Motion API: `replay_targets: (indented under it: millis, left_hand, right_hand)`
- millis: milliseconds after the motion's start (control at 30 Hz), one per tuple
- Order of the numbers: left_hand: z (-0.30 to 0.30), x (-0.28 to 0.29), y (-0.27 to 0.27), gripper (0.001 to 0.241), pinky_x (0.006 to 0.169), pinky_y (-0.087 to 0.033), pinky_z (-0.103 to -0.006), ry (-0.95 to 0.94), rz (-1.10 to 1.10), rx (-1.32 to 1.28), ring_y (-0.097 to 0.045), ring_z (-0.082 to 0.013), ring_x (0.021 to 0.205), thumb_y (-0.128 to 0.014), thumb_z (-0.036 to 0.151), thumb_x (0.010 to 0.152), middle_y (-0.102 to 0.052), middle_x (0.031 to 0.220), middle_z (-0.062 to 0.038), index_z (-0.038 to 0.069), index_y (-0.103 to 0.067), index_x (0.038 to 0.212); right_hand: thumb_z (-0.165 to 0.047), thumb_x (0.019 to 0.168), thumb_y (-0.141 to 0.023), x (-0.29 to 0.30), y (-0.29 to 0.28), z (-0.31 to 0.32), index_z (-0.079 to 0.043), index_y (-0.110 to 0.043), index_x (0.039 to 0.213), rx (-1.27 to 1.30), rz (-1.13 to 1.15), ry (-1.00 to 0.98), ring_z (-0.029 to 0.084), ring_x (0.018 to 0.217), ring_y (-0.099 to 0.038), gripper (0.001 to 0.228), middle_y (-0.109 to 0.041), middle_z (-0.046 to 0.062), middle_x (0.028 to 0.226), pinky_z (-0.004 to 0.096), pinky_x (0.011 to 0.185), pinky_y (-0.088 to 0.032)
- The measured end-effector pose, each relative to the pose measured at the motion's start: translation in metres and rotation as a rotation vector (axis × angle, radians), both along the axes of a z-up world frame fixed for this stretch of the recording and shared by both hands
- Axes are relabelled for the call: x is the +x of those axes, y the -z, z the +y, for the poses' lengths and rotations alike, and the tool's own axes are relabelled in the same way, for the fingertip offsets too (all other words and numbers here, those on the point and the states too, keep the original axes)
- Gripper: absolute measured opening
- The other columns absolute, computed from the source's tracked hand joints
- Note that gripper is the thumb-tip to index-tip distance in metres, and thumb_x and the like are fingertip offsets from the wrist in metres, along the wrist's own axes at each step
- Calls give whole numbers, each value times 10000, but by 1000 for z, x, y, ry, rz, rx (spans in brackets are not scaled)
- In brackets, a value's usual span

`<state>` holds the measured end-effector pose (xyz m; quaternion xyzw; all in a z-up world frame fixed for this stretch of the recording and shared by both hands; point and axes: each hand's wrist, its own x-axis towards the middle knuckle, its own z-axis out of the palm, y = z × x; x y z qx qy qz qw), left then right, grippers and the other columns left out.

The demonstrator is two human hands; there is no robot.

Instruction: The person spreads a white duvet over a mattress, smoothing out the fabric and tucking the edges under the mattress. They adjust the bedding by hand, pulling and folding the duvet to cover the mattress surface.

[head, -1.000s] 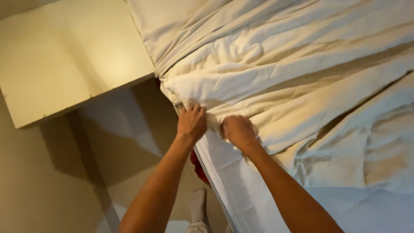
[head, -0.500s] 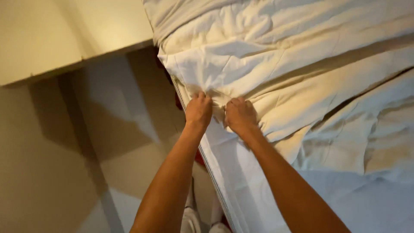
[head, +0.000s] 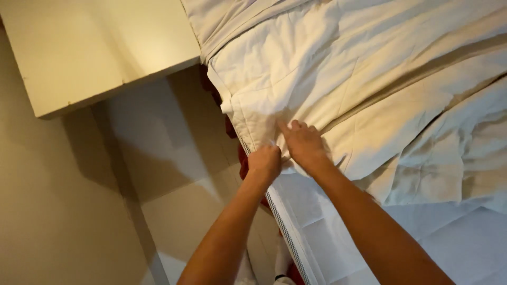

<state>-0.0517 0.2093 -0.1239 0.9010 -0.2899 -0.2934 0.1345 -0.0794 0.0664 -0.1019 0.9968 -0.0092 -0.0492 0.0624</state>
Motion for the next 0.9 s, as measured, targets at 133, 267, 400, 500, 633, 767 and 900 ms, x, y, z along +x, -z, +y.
replay_targets:
  millis: [133,267,400,500,633,767,900]
  left_hand:
    - [28,24,-28,348,871,-580,-478,-294,-25,0,-738,-346,1023,-637,396,1003,-753,1109,-186,64,-737,1029]
    - [51,50,-10,473,762,-540,-542,-741,-131,-434,-680,-455,941,-719,388,897,-698,1059,-277,-45,-639,1070]
    - [53,65,-15,355,850,-527,-537,-719,30,-474,-680,-450,1011,-680,364,909,-725,1061,-247,39,-730,1041]
    - [62,71,-9,319,855,-550,-511,-832,117,-414,-704,-433,1003,-691,334,903,-735,1022,-246,57,-750,1050]
    - [90,85,-13,263,828,-561,-501,-842,68,-473,-726,-428,965,-675,260,883,-740,981,-256,59,-777,1019]
    - [128,96,25,320,809,-580,-488,-872,116,-444,-763,-412,897,-734,310,857,-753,920,-263,9,-769,958]
    - [120,88,73,375,860,-555,-497,-871,121,-483,-747,-376,950,-730,339,793,-771,971,-229,58,-783,1036]
  right_hand:
    - [-152,898,-641,-1,6,16,-43,-644,1208,-7,-34,-30,278,1097,-640,329,-641,106,1153,414,881,-545]
    - [-285,792,-678,7,13,35,-43,-689,1000,166,27,1,304,1043,-632,319,-650,129,1069,435,876,-529]
    - [-129,951,-619,15,86,34,-55,-697,963,75,-37,-17,302,1076,-645,108,-668,124,1051,456,885,-530]
    - [-114,889,-593,17,54,43,-28,-683,991,102,-4,-69,334,972,-652,160,-668,153,1006,467,861,-523]
    - [-78,761,-580,32,32,69,-9,-668,983,191,67,-28,347,936,-650,249,-663,182,993,471,822,-516]
    - [-113,873,-602,30,37,105,-27,-650,1025,227,55,3,350,996,-644,181,-671,173,1042,474,878,-507]
    - [-122,786,-666,23,56,104,-45,-651,1089,115,128,-27,321,1049,-645,313,-672,158,1101,440,926,-504]
